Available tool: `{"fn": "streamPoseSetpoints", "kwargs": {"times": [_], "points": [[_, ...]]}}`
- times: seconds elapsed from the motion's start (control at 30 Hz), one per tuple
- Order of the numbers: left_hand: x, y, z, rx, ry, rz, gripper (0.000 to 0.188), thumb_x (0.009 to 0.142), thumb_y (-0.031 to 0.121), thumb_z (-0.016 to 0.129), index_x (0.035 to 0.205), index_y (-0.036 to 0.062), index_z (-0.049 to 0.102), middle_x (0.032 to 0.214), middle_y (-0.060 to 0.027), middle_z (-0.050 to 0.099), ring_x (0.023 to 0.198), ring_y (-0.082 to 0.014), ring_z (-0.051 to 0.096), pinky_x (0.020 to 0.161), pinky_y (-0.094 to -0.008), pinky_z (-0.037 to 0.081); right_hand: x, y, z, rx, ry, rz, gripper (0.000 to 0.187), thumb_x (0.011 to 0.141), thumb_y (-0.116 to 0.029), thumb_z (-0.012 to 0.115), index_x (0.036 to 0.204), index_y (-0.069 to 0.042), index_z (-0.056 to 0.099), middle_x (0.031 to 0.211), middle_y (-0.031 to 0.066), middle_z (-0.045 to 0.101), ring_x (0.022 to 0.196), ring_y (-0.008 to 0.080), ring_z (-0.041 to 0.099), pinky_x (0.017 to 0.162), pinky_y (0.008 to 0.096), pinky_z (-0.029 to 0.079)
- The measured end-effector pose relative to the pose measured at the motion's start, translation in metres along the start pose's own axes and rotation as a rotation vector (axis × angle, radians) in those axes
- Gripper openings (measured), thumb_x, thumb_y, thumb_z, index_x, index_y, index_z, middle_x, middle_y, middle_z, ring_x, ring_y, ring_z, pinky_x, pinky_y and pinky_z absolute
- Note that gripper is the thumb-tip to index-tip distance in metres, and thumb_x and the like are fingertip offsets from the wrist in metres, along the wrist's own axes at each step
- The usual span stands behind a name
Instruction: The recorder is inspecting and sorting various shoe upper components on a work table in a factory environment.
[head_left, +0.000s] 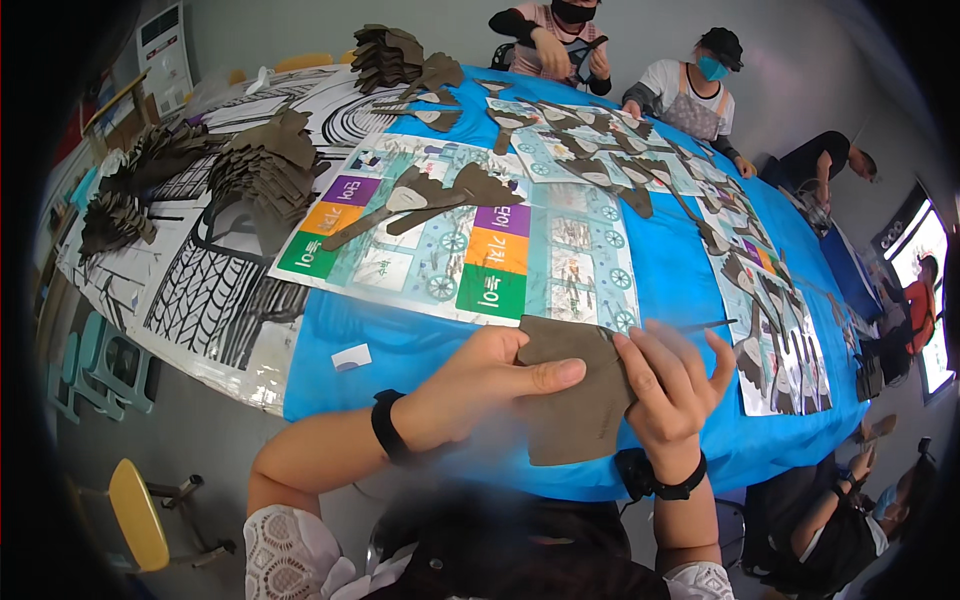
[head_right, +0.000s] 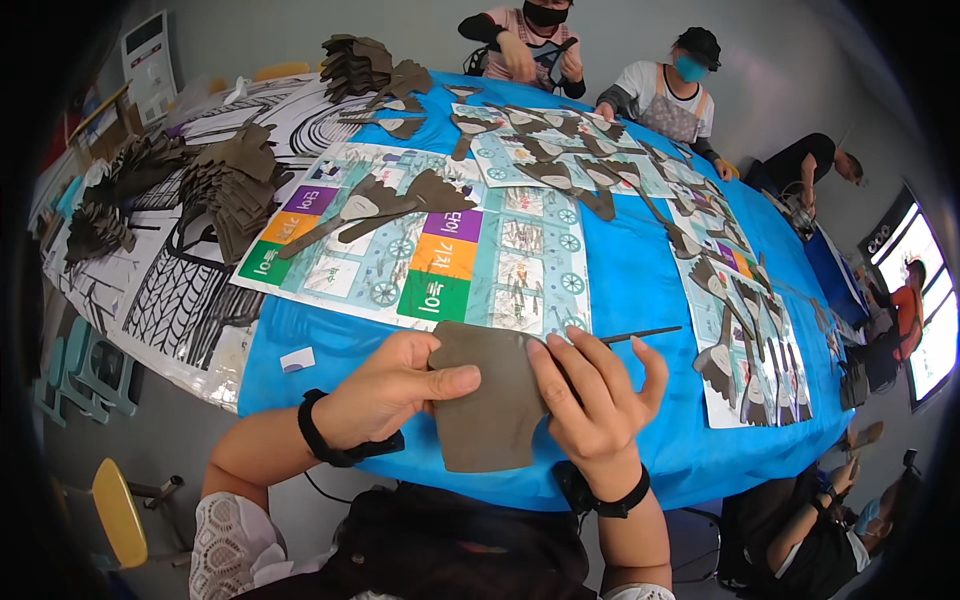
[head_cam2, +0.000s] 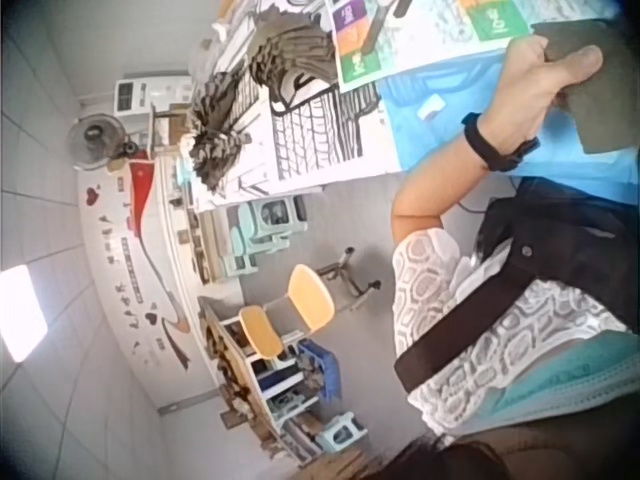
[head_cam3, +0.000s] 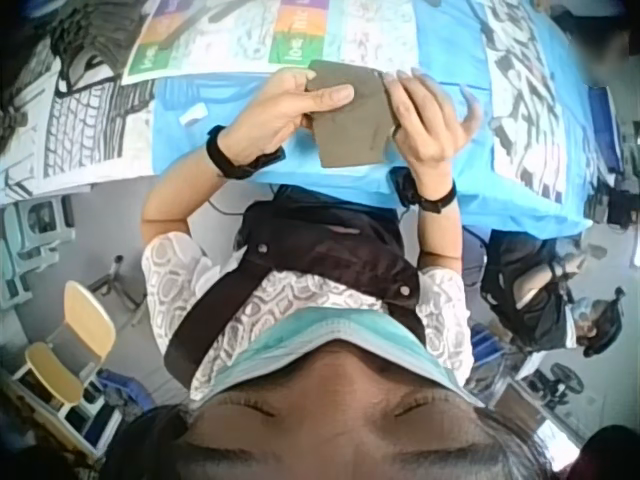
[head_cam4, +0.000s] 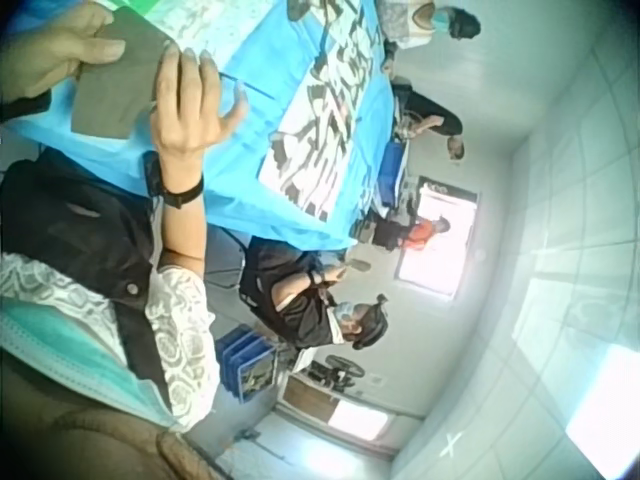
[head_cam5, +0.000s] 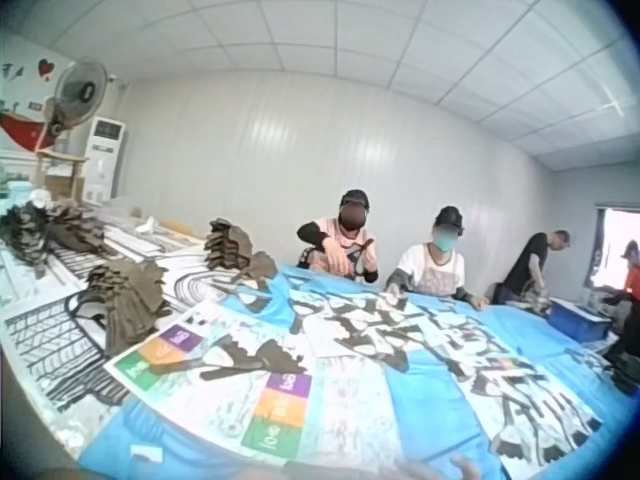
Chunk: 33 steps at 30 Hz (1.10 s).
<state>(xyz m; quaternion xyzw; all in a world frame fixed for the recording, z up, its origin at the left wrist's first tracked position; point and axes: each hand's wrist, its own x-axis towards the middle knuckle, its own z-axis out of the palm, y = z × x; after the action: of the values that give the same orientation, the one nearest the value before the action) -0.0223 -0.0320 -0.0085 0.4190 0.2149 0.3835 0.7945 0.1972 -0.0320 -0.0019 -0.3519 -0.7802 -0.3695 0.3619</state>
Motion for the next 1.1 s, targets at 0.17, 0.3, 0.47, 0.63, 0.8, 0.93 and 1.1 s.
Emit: {"fn": "streamPoseSetpoints", "kwargs": {"times": [0.17, 0.3, 0.47, 0.63, 0.8, 0.93, 1.1], "points": [[0.002, -0.001, 0.0, 0.06, 0.08, 0.044, 0.049, 0.085, 0.006, 0.071, 0.128, -0.0065, 0.051, 0.119, -0.014, 0.063, 0.11, -0.0175, 0.06, 0.095, -0.0324, 0.048, 0.002, -0.008, -0.002, -0.003, -0.027, -0.019, 0.024, 0.08, -0.008, 0.061, 0.098, -0.019, 0.074, 0.088, -0.0042, 0.069, 0.09, 0.0127, 0.067, 0.104, 0.0418, 0.03], [0.001, -0.002, -0.002, 0.039, 0.032, 0.062, 0.048, 0.086, 0.003, 0.07, 0.128, -0.007, 0.051, 0.121, -0.0142, 0.062, 0.111, -0.0184, 0.06, 0.094, -0.0328, 0.049, 0.004, -0.006, 0.0, 0.031, -0.022, 0.021, 0.023, 0.08, -0.007, 0.06, 0.095, -0.018, 0.073, 0.087, -0.0035, 0.068, 0.089, 0.0137, 0.067, 0.103, 0.0417, 0.032], [0.0, 0.0, -0.001, 0.063, 0.008, 0.073, 0.046, 0.087, 0.003, 0.068, 0.128, -0.0095, 0.05, 0.124, -0.015, 0.06, 0.113, -0.0196, 0.059, 0.095, -0.0335, 0.05, 0.005, -0.003, 0.0, 0.082, 0.002, 0.056, 0.022, 0.077, -0.005, 0.061, 0.091, -0.016, 0.073, 0.086, -0.0022, 0.069, 0.088, 0.0152, 0.067, 0.1, 0.0414, 0.034], [-0.001, 0.0, 0.001, 0.064, -0.038, 0.074, 0.045, 0.088, 0.003, 0.067, 0.128, -0.0093, 0.05, 0.124, -0.0152, 0.059, 0.113, -0.0192, 0.059, 0.095, -0.0332, 0.049, 0.004, 0.0, -0.003, 0.111, -0.023, 0.099, 0.023, 0.073, -0.001, 0.061, 0.088, -0.014, 0.073, 0.086, -0.0007, 0.069, 0.089, 0.0157, 0.068, 0.099, 0.0408, 0.034], [0.0, -0.004, 0.001, 0.073, -0.063, 0.091, 0.044, 0.089, 0.003, 0.066, 0.128, -0.0096, 0.05, 0.124, -0.0153, 0.059, 0.113, -0.0188, 0.059, 0.096, -0.0333, 0.048, 0.001, 0.002, -0.001, 0.137, -0.03, 0.134, 0.024, 0.072, 0.001, 0.06, 0.087, -0.014, 0.072, 0.085, -0.0011, 0.069, 0.089, 0.0157, 0.068, 0.099, 0.0411, 0.034], [0.001, -0.005, 0.001, 0.115, -0.008, 0.065, 0.045, 0.09, 0.004, 0.065, 0.13, -0.0083, 0.049, 0.125, -0.014, 0.059, 0.114, -0.0191, 0.058, 0.097, -0.0342, 0.048, -0.001, 0.005, -0.003, 0.066, -0.074, 0.104, 0.027, 0.07, 0.001, 0.061, 0.089, -0.014, 0.073, 0.098, 0.0028, 0.068, 0.1, 0.0202, 0.065, 0.097, 0.0411, 0.036], [-0.003, -0.002, -0.001, 0.156, 0.05, 0.185, 0.045, 0.089, 0.006, 0.067, 0.129, -0.0063, 0.052, 0.121, -0.0126, 0.062, 0.11, -0.0189, 0.06, 0.095, -0.0338, 0.048, -0.02, 0.008, -0.009, 0.205, -0.076, 0.289, 0.028, 0.068, -0.004, 0.066, 0.095, -0.01, 0.074, 0.125, 0.0171, 0.053, 0.106, 0.0337, 0.057, 0.089, 0.0397, 0.042]]}}
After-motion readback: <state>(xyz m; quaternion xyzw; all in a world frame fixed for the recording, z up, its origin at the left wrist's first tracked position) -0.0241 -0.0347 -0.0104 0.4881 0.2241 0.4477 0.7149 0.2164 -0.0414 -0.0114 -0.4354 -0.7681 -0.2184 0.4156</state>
